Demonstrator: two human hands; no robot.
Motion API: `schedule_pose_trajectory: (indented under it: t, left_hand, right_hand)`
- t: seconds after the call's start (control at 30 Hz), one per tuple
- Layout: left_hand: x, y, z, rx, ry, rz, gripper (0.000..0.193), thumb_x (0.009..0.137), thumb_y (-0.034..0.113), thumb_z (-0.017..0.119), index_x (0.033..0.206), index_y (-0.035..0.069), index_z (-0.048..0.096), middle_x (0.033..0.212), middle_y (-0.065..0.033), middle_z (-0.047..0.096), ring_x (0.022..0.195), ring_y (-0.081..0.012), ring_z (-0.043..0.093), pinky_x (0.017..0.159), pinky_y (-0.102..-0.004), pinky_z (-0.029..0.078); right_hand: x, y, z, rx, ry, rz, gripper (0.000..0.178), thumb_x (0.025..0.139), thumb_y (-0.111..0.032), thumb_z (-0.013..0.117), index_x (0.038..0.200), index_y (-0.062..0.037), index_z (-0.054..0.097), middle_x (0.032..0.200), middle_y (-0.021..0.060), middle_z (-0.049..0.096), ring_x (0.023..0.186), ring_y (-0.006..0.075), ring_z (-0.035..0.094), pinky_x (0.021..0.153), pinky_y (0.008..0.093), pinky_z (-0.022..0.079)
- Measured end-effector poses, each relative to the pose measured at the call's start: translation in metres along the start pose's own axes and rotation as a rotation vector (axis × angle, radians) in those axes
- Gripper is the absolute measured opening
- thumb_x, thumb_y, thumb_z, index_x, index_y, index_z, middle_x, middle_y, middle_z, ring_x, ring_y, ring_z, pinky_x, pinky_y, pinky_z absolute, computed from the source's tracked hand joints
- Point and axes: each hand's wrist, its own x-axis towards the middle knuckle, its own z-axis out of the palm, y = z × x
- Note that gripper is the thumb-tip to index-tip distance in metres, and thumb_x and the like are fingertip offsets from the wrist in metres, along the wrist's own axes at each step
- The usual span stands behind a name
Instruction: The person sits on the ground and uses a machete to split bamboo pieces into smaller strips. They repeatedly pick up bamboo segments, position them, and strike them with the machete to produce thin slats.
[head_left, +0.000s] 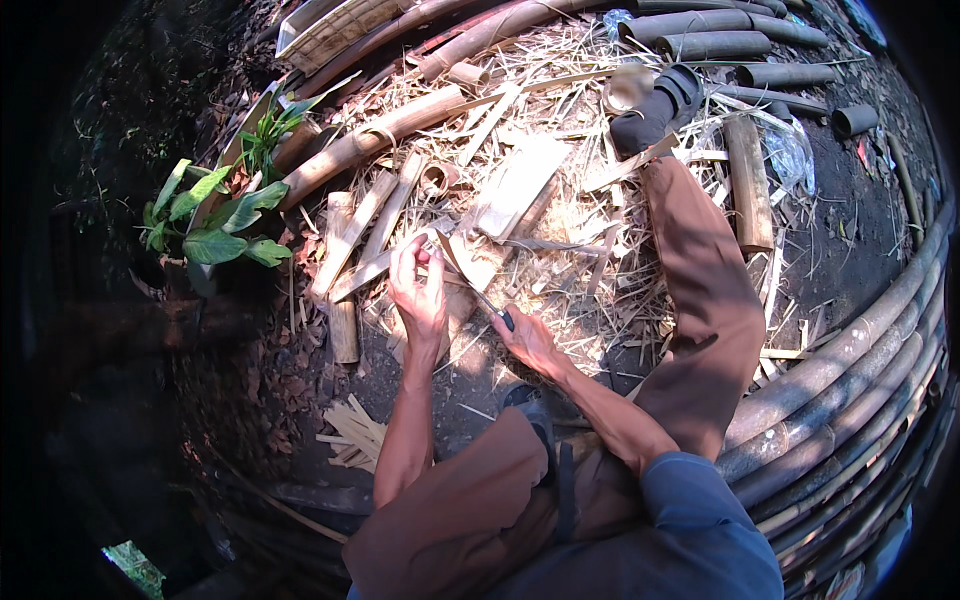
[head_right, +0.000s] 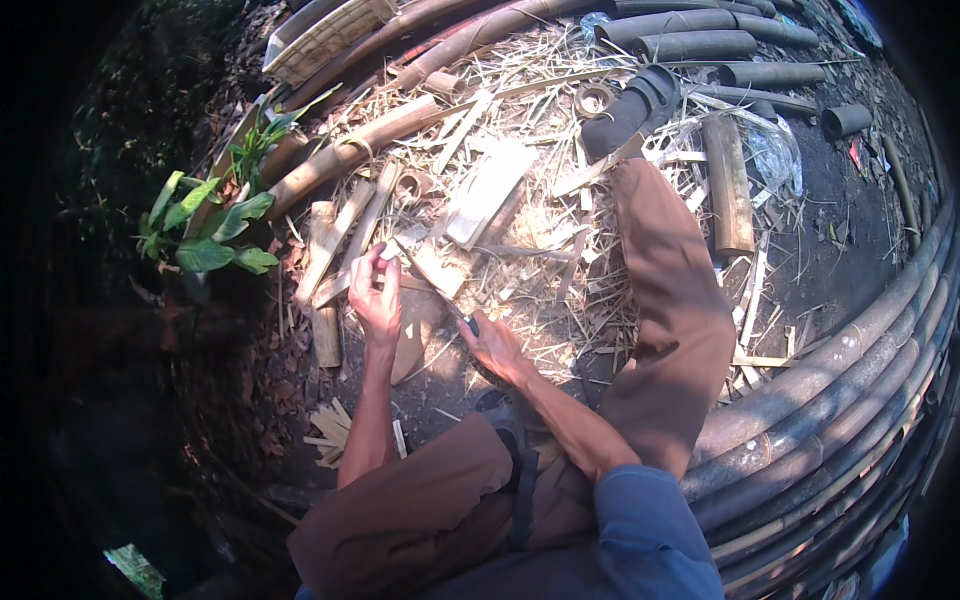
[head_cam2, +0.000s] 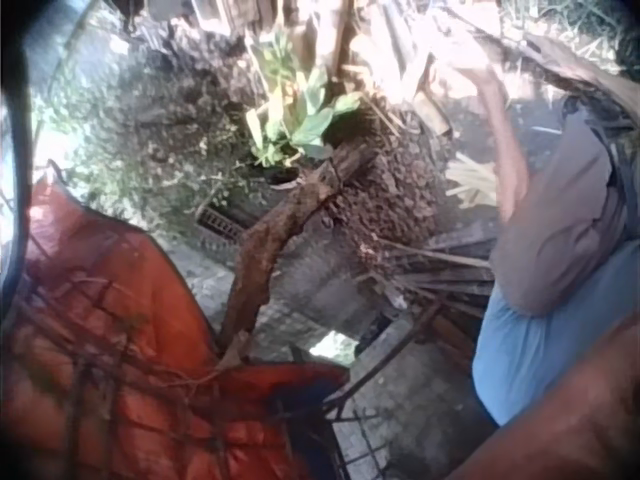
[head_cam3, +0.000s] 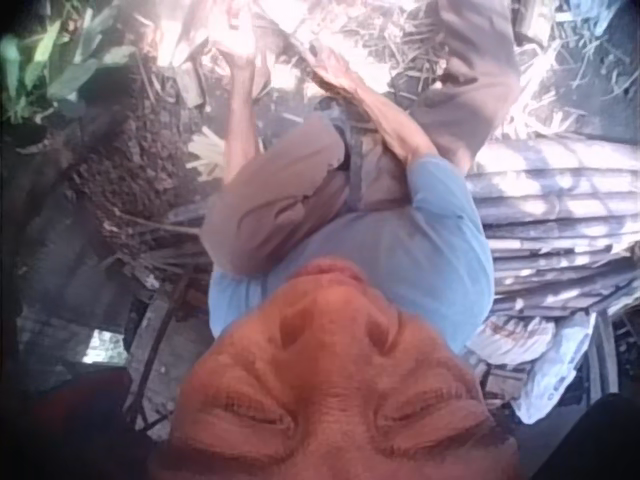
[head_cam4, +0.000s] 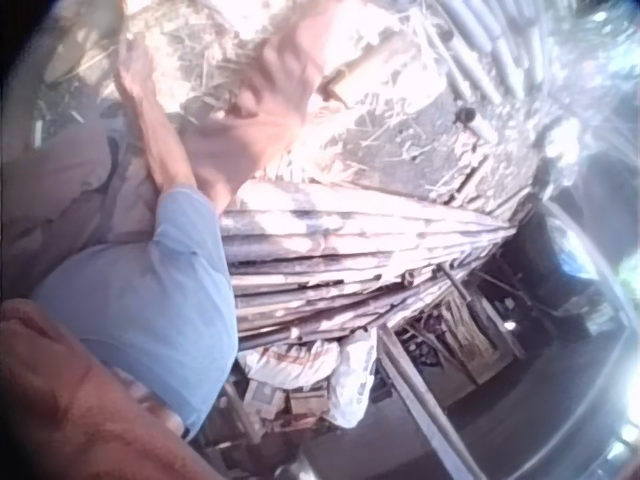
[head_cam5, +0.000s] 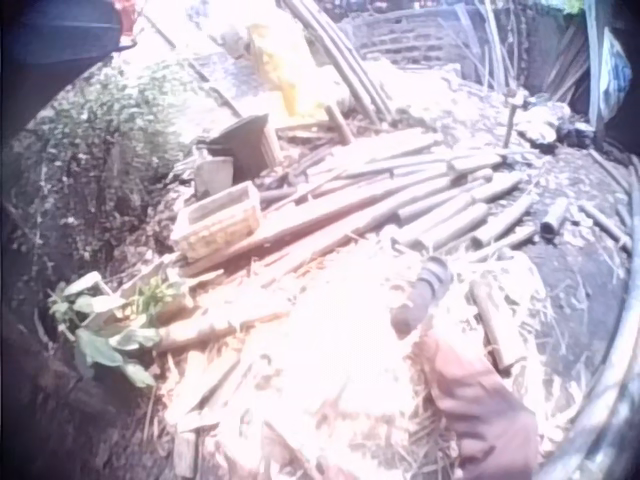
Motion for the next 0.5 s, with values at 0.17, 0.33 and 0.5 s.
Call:
schedule_pose_trajectory:
  t: [0.17,0.33,0.5]
  left_hand:
    - [-0.005,0.049,-0.028,-0.633,0.477,0.201,0.076,0.09,0.034,0.066,0.146,0.006,0.022,0.124,-0.0144,0.044,0.109,-0.0272,0.051,0.099,-0.0437,0.04]
    - [-0.022,-0.023,0.007,-0.241,0.363,0.084,0.093,0.086,0.033,0.069,0.15,0.002,0.01,0.152,-0.0252,0.022,0.138,-0.0387,0.029,0.114,-0.0507,0.021]
    - [0.024,-0.035,0.004,0.089,0.238,0.08,0.046,0.088,0.001,0.047,0.134,0.0,0.045,0.139,-0.0221,0.044,0.128,-0.0359,0.043,0.108,-0.0431,0.035]
  right_hand:
    - [-0.008,-0.017,-0.005,0.093,0.105,-0.141,0.037,0.098,-0.039,0.051,0.097,-0.0011,0.049,0.065,0.0239,0.059,0.06,0.0428,0.06,0.056,0.049,0.046]
    - [0.019,0.049,0.026,-0.08,0.2,-0.229,0.036,0.097,-0.035,0.054,0.098,0.0,0.055,0.072,0.0258,0.062,0.066,0.0426,0.063,0.056,0.05,0.049]
    - [0.016,0.034,0.004,0.025,0.224,-0.14,0.044,0.097,-0.041,0.052,0.09,0.0026,0.056,0.066,0.0224,0.059,0.062,0.0396,0.06,0.059,0.0493,0.046]
